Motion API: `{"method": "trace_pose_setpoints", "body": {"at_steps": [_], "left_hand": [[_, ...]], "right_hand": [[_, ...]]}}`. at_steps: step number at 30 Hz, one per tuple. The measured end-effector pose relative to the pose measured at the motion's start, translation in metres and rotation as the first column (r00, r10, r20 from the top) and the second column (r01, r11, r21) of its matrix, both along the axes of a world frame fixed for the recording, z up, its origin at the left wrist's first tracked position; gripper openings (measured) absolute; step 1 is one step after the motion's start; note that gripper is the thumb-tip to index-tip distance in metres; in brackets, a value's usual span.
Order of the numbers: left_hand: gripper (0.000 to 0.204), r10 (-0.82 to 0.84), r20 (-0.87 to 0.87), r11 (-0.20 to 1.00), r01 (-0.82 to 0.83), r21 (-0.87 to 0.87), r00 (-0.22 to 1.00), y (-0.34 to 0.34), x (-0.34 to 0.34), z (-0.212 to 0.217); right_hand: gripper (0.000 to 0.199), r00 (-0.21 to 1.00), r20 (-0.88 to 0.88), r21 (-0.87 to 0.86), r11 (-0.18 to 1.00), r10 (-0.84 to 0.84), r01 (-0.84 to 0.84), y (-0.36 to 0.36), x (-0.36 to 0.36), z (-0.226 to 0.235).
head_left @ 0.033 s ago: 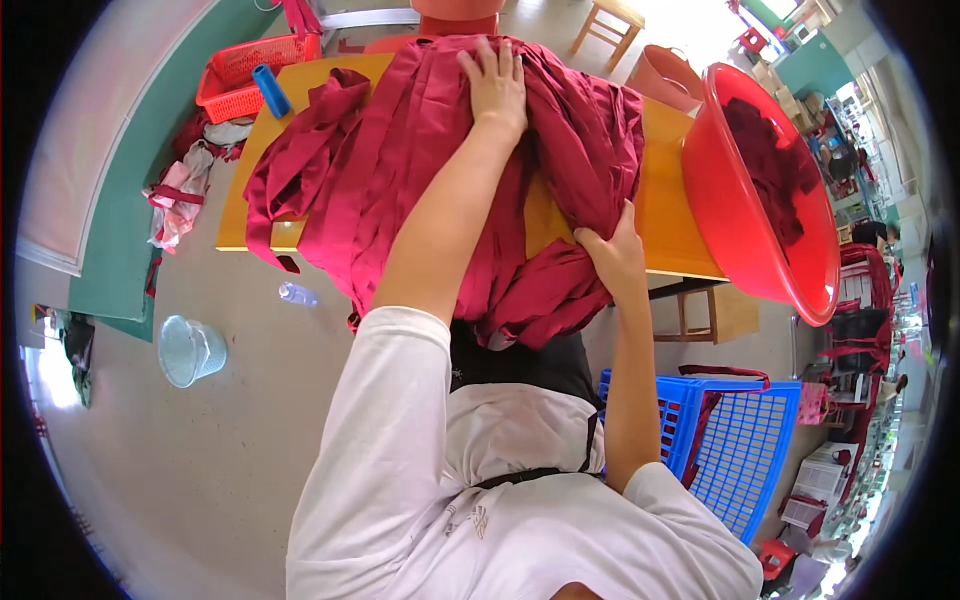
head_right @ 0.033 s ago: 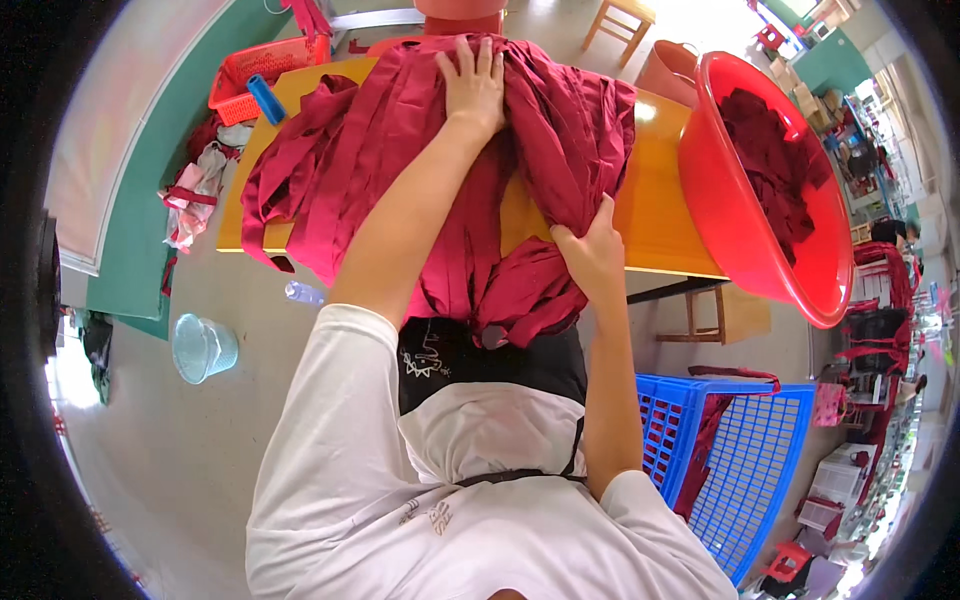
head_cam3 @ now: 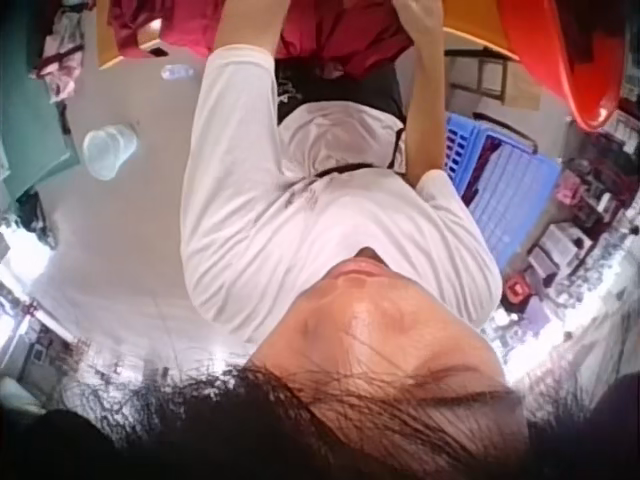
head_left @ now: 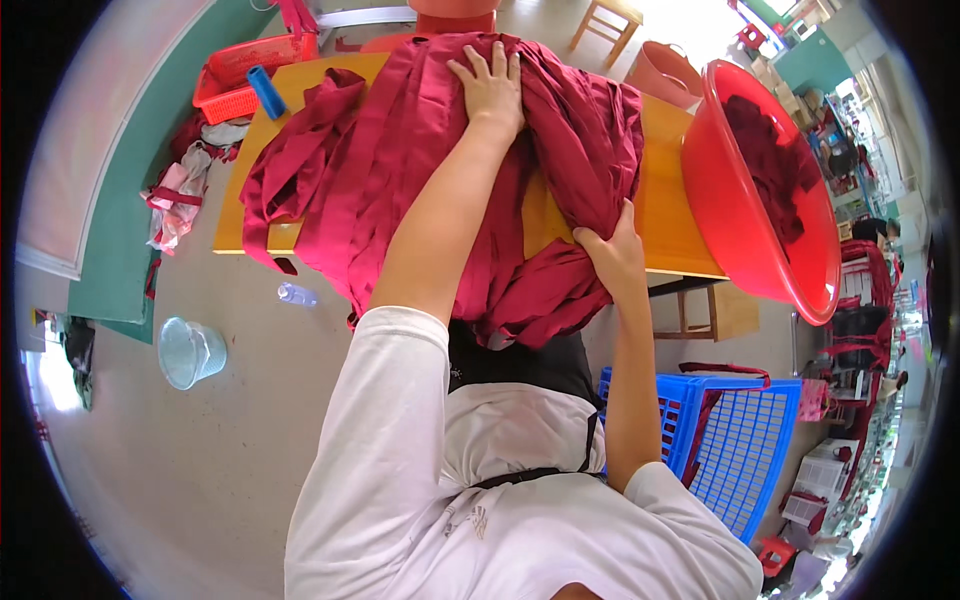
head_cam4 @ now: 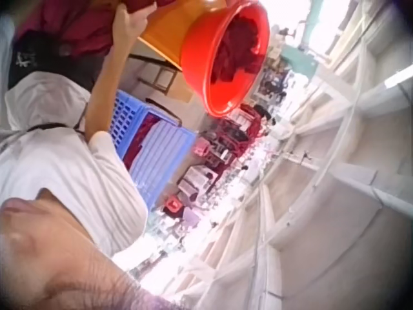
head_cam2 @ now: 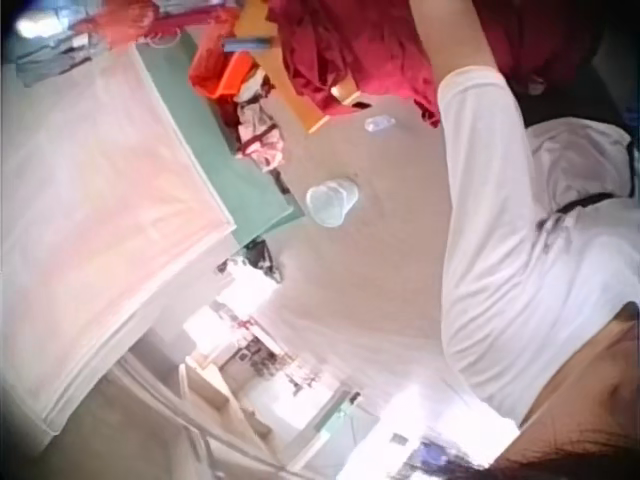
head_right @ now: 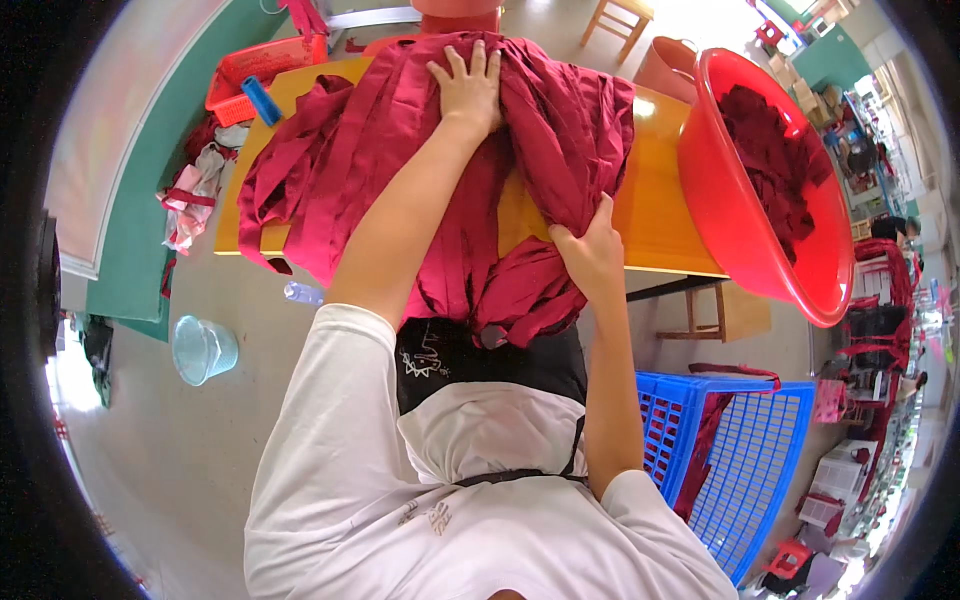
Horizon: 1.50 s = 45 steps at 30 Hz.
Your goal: Sort and inspect red fabric strips in a garment factory.
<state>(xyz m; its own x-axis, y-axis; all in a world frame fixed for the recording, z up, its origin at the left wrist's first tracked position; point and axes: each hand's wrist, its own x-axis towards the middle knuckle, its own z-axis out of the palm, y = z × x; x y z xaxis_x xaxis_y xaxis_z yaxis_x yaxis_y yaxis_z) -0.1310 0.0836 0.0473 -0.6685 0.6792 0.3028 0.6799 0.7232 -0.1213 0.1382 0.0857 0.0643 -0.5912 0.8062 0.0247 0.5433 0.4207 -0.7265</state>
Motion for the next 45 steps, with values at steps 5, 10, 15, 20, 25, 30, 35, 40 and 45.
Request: {"method": "trace_pose_setpoints", "body": {"at_steps": [5, 10, 15, 20, 25, 30, 35, 40, 45], "left_hand": [[0.082, 0.127, 0.246, 0.992, -0.118, -0.049, 0.961, 0.011, 0.0, 0.003], [0.082, 0.125, 0.186, 0.992, -0.116, -0.055, 0.975, 0.016, 0.008, -0.007], [0.084, 0.072, 0.071, 0.994, -0.077, 0.071, 0.995, 0.009, 0.01, -0.015], [0.086, 0.023, 0.21, 0.986, -0.057, 0.159, 0.977, -0.002, 0.01, 0.007], [0.106, -0.158, 0.177, 0.936, 0.09, 0.34, 0.971, -0.021, 0.005, -0.004], [0.104, 0.026, 0.479, 0.988, -0.096, 0.12, 0.877, -0.005, -0.003, 0.025], [0.108, 0.083, 0.203, 0.965, -0.13, 0.229, 0.976, 0.017, 0.007, -0.016], [0.091, 0.098, 0.073, 0.959, -0.114, 0.26, 0.993, 0.018, 0.0, -0.027], [0.081, 0.148, -0.051, 0.97, -0.135, 0.203, 0.988, 0.02, -0.006, -0.04]], "right_hand": [[0.076, 0.997, -0.075, -0.067, 0.998, 0.014, -0.019, -0.003, 0.001, 0.0], [0.071, 0.937, -0.341, -0.264, 0.95, 0.069, -0.166, 0.019, 0.005, -0.009], [0.062, 0.892, -0.451, -0.45, 0.873, -0.041, -0.188, 0.031, 0.008, 0.021], [0.063, 0.867, -0.493, -0.302, 0.921, 0.072, -0.247, 0.03, 0.004, 0.06], [0.06, 0.886, -0.463, -0.429, 0.865, 0.037, -0.26, 0.054, 0.011, 0.054], [0.041, 0.883, -0.469, -0.543, 0.778, 0.03, -0.315, 0.067, -0.003, 0.099], [0.045, 0.872, -0.48, -0.441, 0.832, 0.099, -0.337, 0.05, -0.013, 0.111], [0.057, 0.881, -0.455, -0.369, 0.872, 0.132, -0.321, 0.041, 0.011, 0.069], [0.058, 0.873, -0.474, -0.329, 0.898, 0.11, -0.291, 0.016, 0.016, 0.046]]}}
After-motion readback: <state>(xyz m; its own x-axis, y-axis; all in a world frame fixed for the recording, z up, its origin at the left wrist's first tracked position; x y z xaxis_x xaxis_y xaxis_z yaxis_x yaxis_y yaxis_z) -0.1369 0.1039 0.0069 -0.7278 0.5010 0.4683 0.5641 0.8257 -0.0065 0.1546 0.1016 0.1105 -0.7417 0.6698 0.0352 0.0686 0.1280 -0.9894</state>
